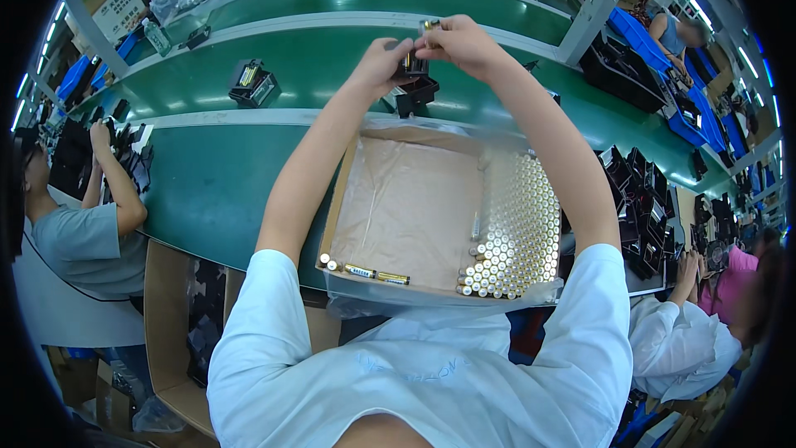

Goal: Manually sorting and placing small cylindrical batteries into organized packaging trays on a production line.

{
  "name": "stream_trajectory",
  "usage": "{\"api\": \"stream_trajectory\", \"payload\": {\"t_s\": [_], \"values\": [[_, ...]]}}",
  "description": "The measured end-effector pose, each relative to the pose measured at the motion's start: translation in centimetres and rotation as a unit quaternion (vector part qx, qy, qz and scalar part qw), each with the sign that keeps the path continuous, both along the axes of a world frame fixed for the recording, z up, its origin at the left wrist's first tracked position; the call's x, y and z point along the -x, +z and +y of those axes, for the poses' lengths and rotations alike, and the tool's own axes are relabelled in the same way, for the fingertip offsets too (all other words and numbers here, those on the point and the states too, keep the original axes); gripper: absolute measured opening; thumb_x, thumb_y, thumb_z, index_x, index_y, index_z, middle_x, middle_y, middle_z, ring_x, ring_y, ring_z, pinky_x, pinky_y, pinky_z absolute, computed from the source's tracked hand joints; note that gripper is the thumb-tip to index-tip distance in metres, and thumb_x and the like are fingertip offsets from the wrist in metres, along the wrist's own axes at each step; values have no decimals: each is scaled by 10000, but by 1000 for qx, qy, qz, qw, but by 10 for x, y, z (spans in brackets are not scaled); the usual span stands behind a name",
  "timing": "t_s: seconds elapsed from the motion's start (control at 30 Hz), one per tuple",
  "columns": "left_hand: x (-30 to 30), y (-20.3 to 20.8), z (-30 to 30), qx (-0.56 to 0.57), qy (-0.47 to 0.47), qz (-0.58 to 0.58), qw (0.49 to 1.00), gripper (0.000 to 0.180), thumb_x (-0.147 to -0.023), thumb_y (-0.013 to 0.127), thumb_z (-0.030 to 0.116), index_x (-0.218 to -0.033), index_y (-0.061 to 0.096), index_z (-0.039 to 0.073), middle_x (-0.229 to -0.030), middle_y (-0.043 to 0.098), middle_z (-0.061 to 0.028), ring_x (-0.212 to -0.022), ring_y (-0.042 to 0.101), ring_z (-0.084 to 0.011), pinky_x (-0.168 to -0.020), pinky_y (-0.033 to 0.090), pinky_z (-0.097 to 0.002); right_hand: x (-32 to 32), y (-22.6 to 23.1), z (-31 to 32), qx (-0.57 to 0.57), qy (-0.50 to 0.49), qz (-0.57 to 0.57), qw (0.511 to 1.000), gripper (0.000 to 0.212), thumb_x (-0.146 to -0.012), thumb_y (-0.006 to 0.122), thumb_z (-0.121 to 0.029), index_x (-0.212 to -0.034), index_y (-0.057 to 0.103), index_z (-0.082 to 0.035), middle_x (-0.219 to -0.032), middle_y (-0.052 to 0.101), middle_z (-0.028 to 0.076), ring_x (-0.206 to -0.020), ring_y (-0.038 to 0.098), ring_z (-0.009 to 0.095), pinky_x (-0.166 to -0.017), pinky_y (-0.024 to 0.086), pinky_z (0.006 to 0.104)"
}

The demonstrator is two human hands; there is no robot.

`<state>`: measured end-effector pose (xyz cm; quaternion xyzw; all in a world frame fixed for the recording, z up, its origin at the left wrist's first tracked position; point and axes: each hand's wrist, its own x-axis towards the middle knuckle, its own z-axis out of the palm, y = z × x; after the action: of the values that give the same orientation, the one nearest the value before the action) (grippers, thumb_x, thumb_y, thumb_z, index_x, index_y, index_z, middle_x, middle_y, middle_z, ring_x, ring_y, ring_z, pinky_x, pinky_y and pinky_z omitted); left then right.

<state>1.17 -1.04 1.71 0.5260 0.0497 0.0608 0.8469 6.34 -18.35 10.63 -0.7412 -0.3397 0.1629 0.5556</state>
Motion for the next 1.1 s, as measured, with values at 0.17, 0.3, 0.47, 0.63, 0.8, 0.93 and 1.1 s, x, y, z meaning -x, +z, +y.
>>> {"api": "stream_trajectory", "payload": {"t_s": [0.17,0.3,0.47,0.63,0.8,0.93,1.1], "values": [[8,7,-12,-88,96,2,992,531,-951,643,159,-1349,326,10,-1214,479,-254,-997,616,-331,-824,603,-516,9,-2,-8,123,19,70,990,273,-989,600,-220,-901,702,17,-802,686,125,-737,643,119,-669,536,278],[13,14,-3,13,56,30,998,581,-918,644,69,-1366,276,37,-1238,458,-252,-1006,614,-332,-801,607,-478,40,15,8,292,-44,-92,951,262,-954,629,-211,-875,723,20,-706,648,70,-650,596,100,-582,488,250],[22,36,-17,43,70,50,995,620,-905,632,-20,-1429,302,16,-1278,451,-264,-1006,627,-343,-831,603,-455,-1,-10,4,109,-119,-84,983,246,-920,652,-203,-882,726,29,-701,633,54,-583,556,114,-540,444,252],[23,19,-12,-95,76,23,992,675,-874,641,-74,-1440,293,45,-1272,453,-260,-1001,632,-343,-827,601,-438,-5,-6,6,150,-46,-103,982,238,-886,672,-185,-864,719,47,-699,647,68,-581,561,155,-559,447,285],[15,14,-7,-148,76,27,986,714,-849,654,-98,-1443,285,44,-1258,459,-255,-993,635,-335,-807,598,-415,-8,-10,15,178,-70,-291,937,246,-860,688,-183,-926,716,53,-700,658,91,-575,560,189,-573,455,318],[13,16,-2,-118,56,43,991,704,-850,659,-87,-1437,295,47,-1238,472,-252,-997,635,-338,-803,595,-422,-16,-26,25,142,-78,-329,930,268,-868,671,-208,-968,719,35,-714,681,107,-583,588,215,-586,477,350],[1,3,23,-60,57,37,996,686,-852,659,-76,-1426,303,43,-1233,482,-259,-1002,631,-347,-806,593,-433,0,-40,28,159,-10,-479,863,294,-906,622,-249,-965,708,26,-730,701,126,-591,629,271,-590,500,396]]}}
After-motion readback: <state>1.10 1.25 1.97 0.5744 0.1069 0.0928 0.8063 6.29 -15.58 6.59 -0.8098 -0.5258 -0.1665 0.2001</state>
